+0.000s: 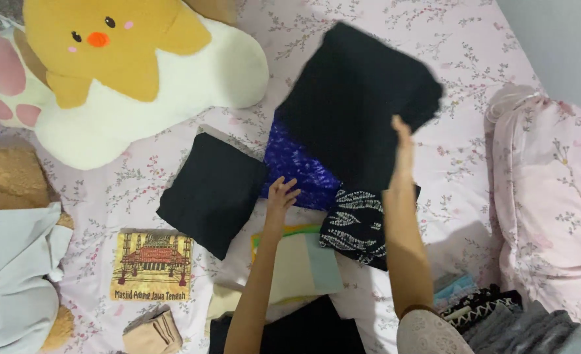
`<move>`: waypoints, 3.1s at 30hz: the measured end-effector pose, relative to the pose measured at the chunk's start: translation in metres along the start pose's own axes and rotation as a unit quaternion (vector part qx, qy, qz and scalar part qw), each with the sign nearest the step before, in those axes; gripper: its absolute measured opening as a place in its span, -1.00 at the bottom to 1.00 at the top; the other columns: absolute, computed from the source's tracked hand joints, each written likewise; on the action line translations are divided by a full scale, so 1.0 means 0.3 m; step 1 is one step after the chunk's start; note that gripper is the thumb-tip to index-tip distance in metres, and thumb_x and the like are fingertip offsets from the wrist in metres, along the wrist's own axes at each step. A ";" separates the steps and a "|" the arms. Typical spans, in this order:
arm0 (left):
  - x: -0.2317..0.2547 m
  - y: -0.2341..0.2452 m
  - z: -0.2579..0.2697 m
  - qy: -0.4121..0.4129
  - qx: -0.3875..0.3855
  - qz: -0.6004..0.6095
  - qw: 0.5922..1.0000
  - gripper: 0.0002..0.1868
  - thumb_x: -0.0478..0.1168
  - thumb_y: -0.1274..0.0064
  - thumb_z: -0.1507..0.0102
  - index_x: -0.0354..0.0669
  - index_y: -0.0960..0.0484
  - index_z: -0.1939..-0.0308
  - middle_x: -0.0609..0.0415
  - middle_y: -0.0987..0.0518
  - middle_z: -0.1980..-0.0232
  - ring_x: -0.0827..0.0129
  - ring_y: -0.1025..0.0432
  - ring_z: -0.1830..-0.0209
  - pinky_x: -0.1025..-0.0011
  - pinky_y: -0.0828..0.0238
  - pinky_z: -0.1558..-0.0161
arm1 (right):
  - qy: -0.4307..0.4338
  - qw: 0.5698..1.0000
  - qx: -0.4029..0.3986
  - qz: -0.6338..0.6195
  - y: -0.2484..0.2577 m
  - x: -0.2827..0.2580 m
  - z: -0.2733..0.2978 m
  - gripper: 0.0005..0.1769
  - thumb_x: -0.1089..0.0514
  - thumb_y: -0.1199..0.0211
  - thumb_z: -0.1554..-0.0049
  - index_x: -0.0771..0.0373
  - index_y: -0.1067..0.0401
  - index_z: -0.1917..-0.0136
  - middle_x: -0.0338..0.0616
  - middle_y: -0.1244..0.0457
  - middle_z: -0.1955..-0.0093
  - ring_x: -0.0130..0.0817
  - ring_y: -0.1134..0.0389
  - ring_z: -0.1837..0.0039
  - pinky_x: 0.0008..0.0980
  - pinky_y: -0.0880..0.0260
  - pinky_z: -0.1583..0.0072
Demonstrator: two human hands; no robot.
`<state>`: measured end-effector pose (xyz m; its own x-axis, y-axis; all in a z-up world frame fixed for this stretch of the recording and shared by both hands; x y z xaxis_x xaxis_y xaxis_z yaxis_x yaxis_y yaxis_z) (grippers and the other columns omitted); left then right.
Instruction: Sorting and stacking various items of folded clothing on a bed.
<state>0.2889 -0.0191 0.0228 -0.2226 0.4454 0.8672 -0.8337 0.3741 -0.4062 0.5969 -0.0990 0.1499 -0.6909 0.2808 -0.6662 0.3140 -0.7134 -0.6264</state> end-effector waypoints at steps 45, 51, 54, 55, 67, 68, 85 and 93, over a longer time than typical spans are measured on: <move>0.161 0.156 -0.269 0.272 -0.026 -0.314 0.909 0.31 0.26 -0.34 -0.03 -0.26 0.09 -0.60 -0.25 -0.07 -0.61 -0.01 0.01 -0.61 0.03 0.09 -0.52 | -0.097 0.960 -0.042 0.260 0.141 0.414 -0.213 -0.17 0.14 -0.46 0.04 0.20 -0.23 -0.45 -0.04 -0.29 -0.32 -0.23 -0.33 -0.30 -0.20 -0.41 -0.29; 0.015 0.204 -0.313 0.146 -0.052 -0.249 0.956 0.40 -0.07 -0.53 0.19 -0.13 0.03 -0.59 -0.13 -0.16 -0.58 0.05 -0.02 -0.59 0.15 0.14 -0.52 | -0.144 0.975 -0.022 0.170 0.170 0.437 -0.190 -0.25 0.26 -0.33 -0.05 0.29 -0.23 -0.49 0.00 -0.28 -0.26 -0.14 -0.34 -0.24 -0.14 -0.44 -0.24; 0.041 0.227 -0.286 0.173 -0.005 -0.210 0.962 0.34 0.00 -0.46 0.15 -0.04 0.01 -0.59 -0.08 -0.17 -0.58 0.05 -0.05 -0.58 0.13 0.04 -0.49 | -0.099 0.965 -0.022 0.242 0.139 0.402 -0.203 -0.13 0.29 -0.24 -0.02 0.09 0.00 -0.54 -0.07 -0.23 -0.31 -0.22 -0.28 -0.29 -0.16 -0.43 -0.23; 0.083 0.210 -0.283 0.172 -0.006 -0.209 0.963 0.34 0.00 -0.46 0.15 -0.04 0.01 -0.59 -0.08 -0.17 -0.58 0.05 -0.05 -0.58 0.13 0.04 -0.49 | -0.097 0.965 -0.022 0.243 0.179 0.433 -0.233 -0.13 0.29 -0.24 -0.02 0.09 0.00 -0.54 -0.07 -0.23 -0.31 -0.22 -0.28 -0.29 -0.16 -0.43 -0.23; 0.208 0.126 -0.352 0.244 -0.025 -0.337 0.909 0.23 0.28 -0.24 -0.09 -0.07 0.09 -0.64 -0.13 0.01 -0.68 0.03 0.11 -0.67 -0.01 0.16 -0.51 | -0.013 0.964 -0.031 0.265 0.275 0.514 -0.320 -0.20 0.39 0.01 -0.03 0.09 -0.12 -0.55 0.01 -0.24 -0.33 -0.18 -0.26 -0.29 -0.31 -0.31 -0.31; 0.228 0.089 -0.353 0.177 -0.041 -0.311 0.933 0.22 0.11 -0.33 -0.04 -0.07 0.06 -0.62 -0.13 -0.02 -0.67 0.05 0.10 -0.66 0.07 0.14 -0.53 | 0.016 0.962 -0.021 0.273 0.275 0.505 -0.308 -0.21 0.37 0.02 -0.06 0.10 -0.12 -0.56 0.01 -0.23 -0.36 -0.18 -0.24 -0.31 -0.32 -0.28 -0.32; 0.276 0.054 -0.363 0.053 -0.017 -0.472 0.880 -0.01 0.23 -0.07 -0.30 -0.36 -0.02 -0.56 -0.29 -0.02 -0.63 -0.05 0.09 -0.64 0.13 0.22 -0.57 | 0.257 0.793 0.030 0.552 0.240 0.367 -0.438 -0.10 0.32 -0.19 -0.05 0.44 0.03 -0.61 0.38 -0.03 -0.47 0.13 -0.03 -0.45 -0.14 -0.02 -0.40; 0.213 0.052 -0.480 -0.155 0.010 -0.466 0.871 -0.24 0.19 -0.04 -0.41 -0.42 -0.38 -0.41 -0.38 -0.45 -0.41 -0.12 -0.36 -0.43 0.14 -0.22 -0.43 | 0.145 0.793 0.013 0.591 0.149 0.277 -0.438 -0.69 -0.02 -0.15 -0.34 0.28 -0.35 -0.14 0.15 -0.33 0.07 0.00 -0.37 0.00 -0.13 -0.35 -0.11</move>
<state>0.3344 0.1323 0.0306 0.4332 -0.2861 0.8547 -0.7333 0.4396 0.5188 0.6393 -0.0233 0.0133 0.2570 -0.4608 -0.8495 0.6149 -0.6002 0.5116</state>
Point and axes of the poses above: each hand's wrist, its own z-axis away from the middle knuckle, its own y-axis out of the back of the hand, x = y × z, the point moved 8 cm from there along -z, towards the middle knuckle
